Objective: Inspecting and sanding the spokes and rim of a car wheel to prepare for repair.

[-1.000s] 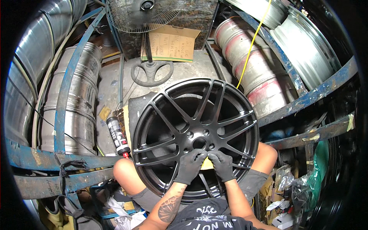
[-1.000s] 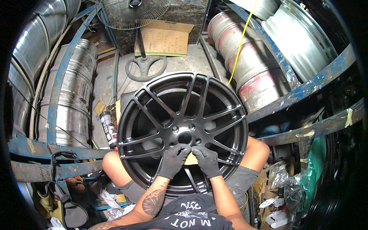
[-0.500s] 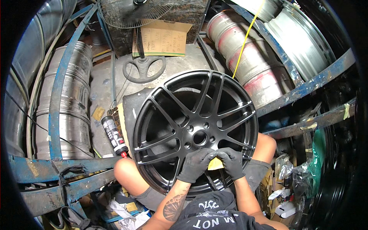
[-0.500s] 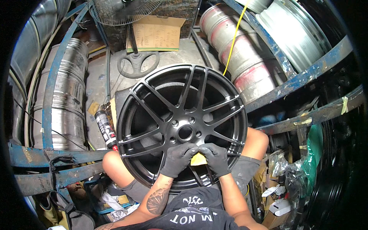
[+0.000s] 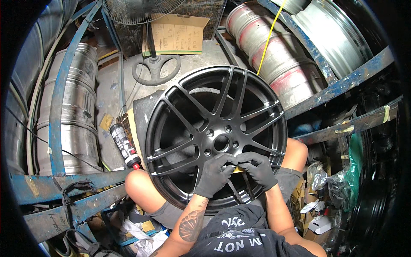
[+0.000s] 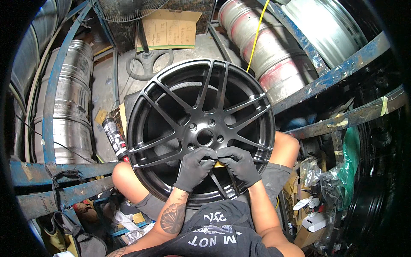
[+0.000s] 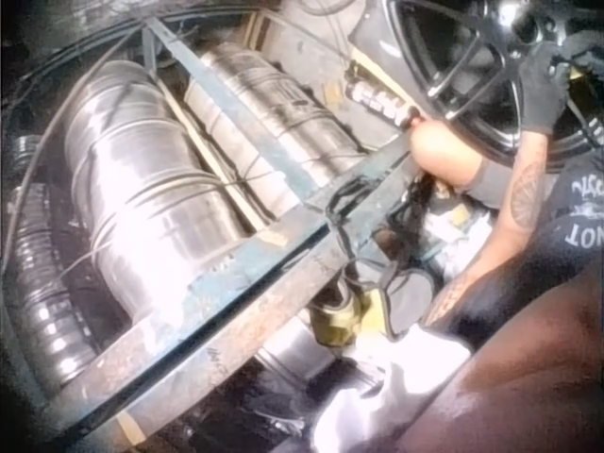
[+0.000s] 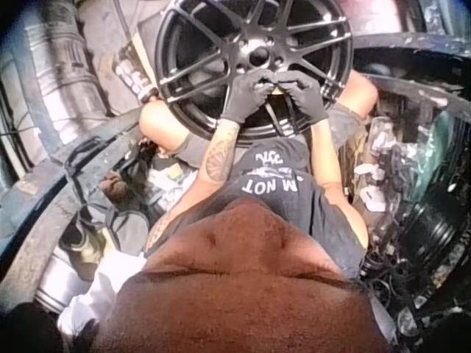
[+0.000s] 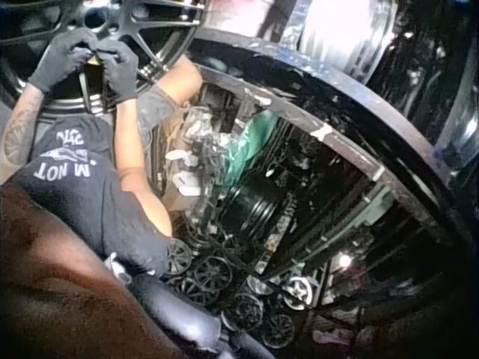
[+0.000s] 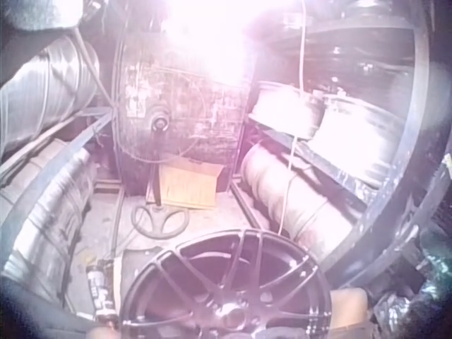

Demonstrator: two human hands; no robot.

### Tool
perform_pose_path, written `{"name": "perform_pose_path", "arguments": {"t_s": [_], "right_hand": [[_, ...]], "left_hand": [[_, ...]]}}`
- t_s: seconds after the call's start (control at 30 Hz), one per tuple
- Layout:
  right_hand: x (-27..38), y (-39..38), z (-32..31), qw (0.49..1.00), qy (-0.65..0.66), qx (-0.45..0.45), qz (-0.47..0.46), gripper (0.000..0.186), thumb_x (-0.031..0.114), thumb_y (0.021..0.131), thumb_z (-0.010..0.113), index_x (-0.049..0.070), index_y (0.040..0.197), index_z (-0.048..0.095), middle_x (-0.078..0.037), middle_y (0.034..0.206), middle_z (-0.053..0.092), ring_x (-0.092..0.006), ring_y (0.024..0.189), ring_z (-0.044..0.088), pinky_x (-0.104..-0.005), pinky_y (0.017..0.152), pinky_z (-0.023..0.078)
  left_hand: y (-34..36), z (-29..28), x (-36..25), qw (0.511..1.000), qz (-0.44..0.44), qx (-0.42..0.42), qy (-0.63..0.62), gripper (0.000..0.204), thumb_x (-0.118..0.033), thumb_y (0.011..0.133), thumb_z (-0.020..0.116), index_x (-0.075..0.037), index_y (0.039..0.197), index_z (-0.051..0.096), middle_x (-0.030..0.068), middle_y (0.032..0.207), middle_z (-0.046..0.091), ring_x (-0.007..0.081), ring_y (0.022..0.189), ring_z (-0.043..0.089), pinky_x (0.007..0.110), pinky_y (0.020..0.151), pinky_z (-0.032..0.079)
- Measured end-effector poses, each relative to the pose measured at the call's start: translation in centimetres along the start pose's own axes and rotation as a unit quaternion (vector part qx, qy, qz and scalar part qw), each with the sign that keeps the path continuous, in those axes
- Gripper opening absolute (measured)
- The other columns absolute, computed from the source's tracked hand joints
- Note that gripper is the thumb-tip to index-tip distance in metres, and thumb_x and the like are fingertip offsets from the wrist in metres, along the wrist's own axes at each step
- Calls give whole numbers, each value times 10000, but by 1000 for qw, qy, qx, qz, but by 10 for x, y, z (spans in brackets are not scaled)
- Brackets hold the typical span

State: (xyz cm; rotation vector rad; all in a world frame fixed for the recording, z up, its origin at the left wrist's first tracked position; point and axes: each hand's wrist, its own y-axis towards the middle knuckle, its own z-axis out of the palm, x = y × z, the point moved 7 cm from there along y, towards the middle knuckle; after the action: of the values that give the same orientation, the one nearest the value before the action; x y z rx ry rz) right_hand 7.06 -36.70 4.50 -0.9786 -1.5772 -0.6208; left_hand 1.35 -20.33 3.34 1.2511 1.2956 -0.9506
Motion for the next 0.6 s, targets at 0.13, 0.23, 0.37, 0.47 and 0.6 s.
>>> {"name": "perform_pose_path", "arguments": {"t_s": [0.13, 0.23, 0.37, 0.47, 0.6], "right_hand": [[3, 2, -5, 996, -62, -47, 39, 172, 143, 982, 704, -20, 1027, 740, -84, 931, 755, -144, 844, 710, -281, 768, 550], [5, 5, -6, 982, -176, -62, -17, 248, 228, 999, 697, -17, 978, 729, -105, 824, 723, -151, 742, 699, -301, 682, 528], [6, 3, -2, 980, -161, -111, -41, 241, 230, 983, 714, -8, 953, 733, -118, 800, 709, -172, 712, 698, -313, 660, 527], [21, 7, 8, 987, -118, -100, -46, 198, 198, 957, 736, 0, 958, 745, -110, 817, 725, -167, 726, 702, -303, 677, 538], [8, 7, 5, 986, -142, -78, -32, 172, 173, 930, 754, 10, 985, 748, -90, 833, 732, -141, 748, 694, -293, 696, 541]], "left_hand": [[-1, -2, 3, 996, -34, -10, -84, 119, 18, 878, 738, 0, 992, 709, 91, 987, 746, 151, 922, 718, 291, 824, 572], [-3, 2, 13, 986, -81, -11, -146, 92, -2, 895, 752, 14, 968, 698, 63, 968, 730, 103, 917, 673, 263, 823, 551], [-3, 2, 19, 988, -61, -27, -142, 123, -33, 896, 762, 3, 999, 706, 63, 982, 741, 93, 874, 679, 251, 765, 547], [-2, -1, 18, 992, -30, -35, -120, 142, -63, 905, 765, -5, 1024, 715, 62, 972, 749, 76, 853, 681, 237, 736, 544], [-5, 3, 19, 973, -144, -1, -179, 149, -96, 930, 761, -15, 1047, 718, 32, 954, 734, 83, 922, 681, 239, 811, 538]]}}
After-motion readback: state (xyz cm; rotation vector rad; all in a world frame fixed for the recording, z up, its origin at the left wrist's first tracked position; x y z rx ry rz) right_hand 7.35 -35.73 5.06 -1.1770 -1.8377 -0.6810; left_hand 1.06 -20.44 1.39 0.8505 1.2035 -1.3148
